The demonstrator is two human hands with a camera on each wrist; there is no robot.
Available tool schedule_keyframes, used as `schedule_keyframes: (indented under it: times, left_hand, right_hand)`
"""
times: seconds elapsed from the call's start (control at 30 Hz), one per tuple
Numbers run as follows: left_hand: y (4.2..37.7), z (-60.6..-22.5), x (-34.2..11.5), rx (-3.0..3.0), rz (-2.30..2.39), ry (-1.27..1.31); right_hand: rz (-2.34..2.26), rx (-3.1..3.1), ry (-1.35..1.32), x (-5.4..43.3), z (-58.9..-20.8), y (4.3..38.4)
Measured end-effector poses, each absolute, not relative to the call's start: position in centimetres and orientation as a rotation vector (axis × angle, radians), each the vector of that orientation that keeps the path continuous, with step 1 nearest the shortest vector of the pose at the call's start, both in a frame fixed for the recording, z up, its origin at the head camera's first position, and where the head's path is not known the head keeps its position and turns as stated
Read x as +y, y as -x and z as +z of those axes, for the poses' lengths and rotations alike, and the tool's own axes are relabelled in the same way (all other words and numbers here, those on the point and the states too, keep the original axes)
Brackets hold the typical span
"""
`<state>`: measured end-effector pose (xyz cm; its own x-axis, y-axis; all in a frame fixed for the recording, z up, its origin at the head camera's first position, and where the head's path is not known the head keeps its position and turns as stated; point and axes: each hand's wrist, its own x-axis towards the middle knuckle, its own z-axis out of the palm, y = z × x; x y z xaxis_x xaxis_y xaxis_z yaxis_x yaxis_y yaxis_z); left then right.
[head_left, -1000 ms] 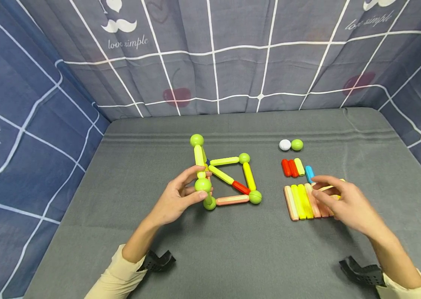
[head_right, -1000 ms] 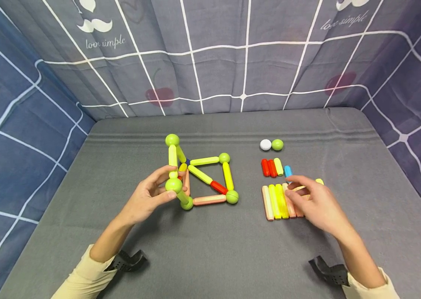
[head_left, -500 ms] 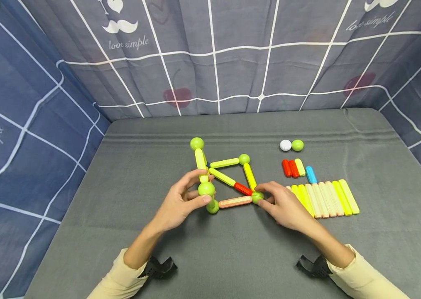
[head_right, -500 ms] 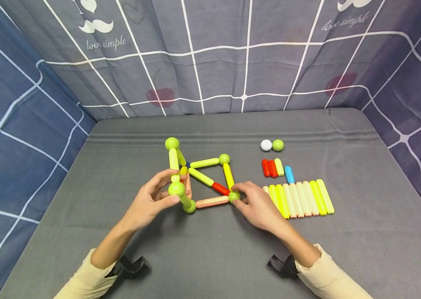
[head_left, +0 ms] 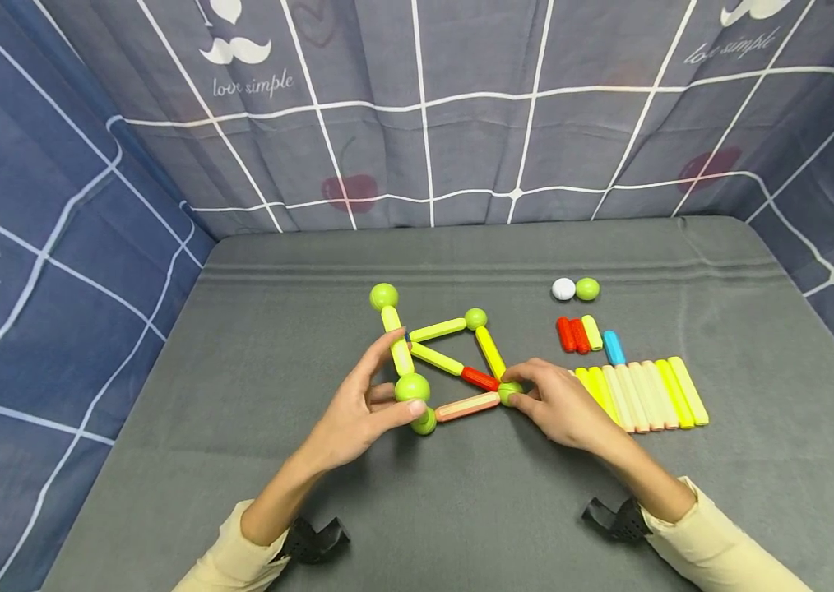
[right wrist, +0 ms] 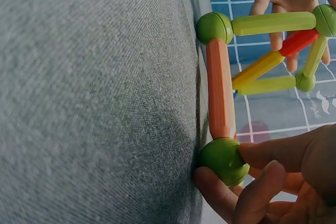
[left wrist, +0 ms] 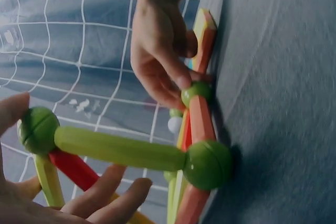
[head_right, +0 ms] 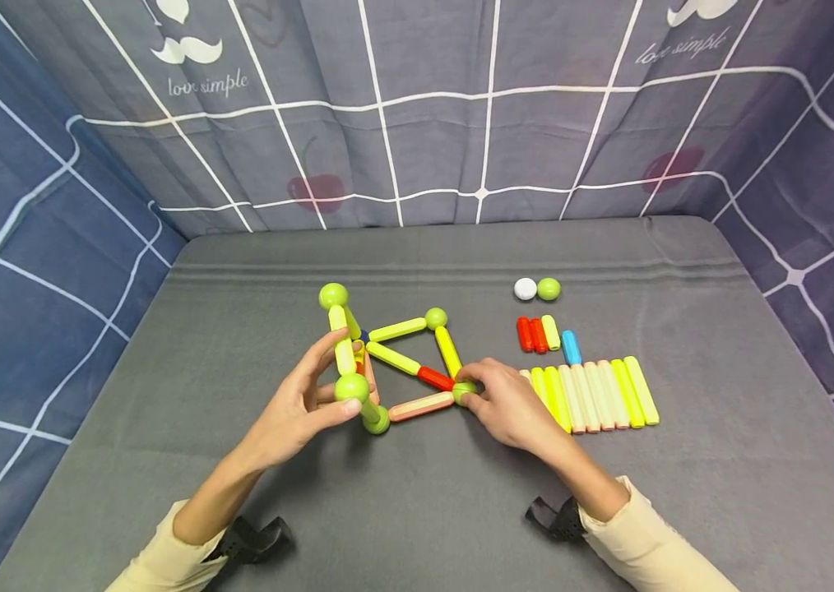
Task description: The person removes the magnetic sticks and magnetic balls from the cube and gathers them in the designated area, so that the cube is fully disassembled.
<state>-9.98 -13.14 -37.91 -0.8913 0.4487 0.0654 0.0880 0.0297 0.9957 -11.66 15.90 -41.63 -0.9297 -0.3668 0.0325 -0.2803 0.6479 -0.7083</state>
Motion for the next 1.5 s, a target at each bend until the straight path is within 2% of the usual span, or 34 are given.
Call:
schedule_keyframes:
  times: [0.2,0.43,0.57,0.97,1.17,1.5]
  left_hand:
    - [10.4,-38.3,-13.4,2.316,1.858,-0.637]
    - [11.0,-38.4,-13.3,2.637,1.769,-0.521]
    - [11.9,-38.3,-13.4,2.697,1.79,-0.544]
    - [16.4,-39.2,-14.5,2.302,1.995,-0.754]
    - [16.2,-39.4,-15.0,2.357,2.038,-0.69]
    - [14.7,-39.4,-16.8,2.355,2.085,-0.616]
  right_hand:
    - [-1.151,2.755,0.55,15.8,-41.6,11.6]
    - [-1.157,2.758,0.554,15.8,-42.0,11.6]
    - [-1.151,2.77,0.543,15.8,-42.2,11.6]
    - [-1.169,2.738,0.534,15.8,-42.3,11.6]
    - [-1.252,2.62,0.408,16.2,-41.9,12.1]
    - [-1.134,2.613,0.409,16.0,-40.8,15.2]
